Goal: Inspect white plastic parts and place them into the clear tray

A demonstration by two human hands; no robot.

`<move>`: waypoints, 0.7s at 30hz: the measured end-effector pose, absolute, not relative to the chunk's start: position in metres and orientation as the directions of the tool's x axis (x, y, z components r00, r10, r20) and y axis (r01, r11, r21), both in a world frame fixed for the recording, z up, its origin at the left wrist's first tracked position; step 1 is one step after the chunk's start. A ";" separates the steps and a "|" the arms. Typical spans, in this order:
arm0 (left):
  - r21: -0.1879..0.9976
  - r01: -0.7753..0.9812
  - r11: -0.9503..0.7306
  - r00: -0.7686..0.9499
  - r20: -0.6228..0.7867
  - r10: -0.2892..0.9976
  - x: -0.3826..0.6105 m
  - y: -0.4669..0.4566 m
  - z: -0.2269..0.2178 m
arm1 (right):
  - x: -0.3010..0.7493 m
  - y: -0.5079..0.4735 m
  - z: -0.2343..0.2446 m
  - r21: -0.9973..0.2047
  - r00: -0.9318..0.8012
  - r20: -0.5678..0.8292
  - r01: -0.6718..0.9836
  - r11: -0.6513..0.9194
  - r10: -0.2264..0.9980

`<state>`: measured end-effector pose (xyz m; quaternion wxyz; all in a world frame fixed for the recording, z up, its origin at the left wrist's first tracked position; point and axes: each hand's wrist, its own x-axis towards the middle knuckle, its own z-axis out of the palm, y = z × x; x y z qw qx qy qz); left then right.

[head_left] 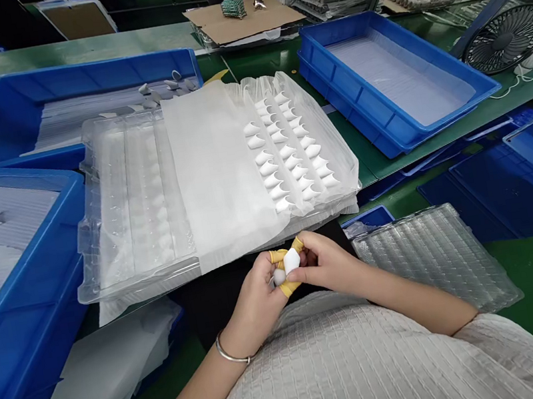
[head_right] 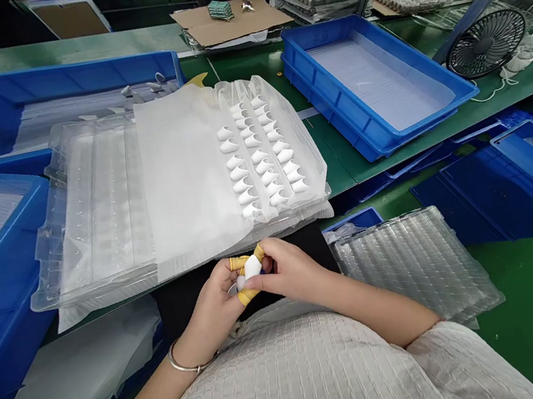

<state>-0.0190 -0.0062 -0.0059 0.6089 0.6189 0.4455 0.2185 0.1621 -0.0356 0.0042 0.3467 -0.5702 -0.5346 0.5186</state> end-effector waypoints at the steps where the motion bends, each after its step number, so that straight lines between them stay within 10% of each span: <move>1: 0.949 0.278 0.152 0.507 -0.279 0.815 -0.019 -0.006 -0.005 | 0.161 -0.035 0.005 -0.946 -0.109 -0.199 0.283 -0.161 0.974; 21: 0.947 0.187 0.262 0.498 -0.321 0.805 -0.017 -0.007 -0.002 | 0.171 -0.033 0.004 -0.971 -0.138 -0.238 0.008 -0.239 0.961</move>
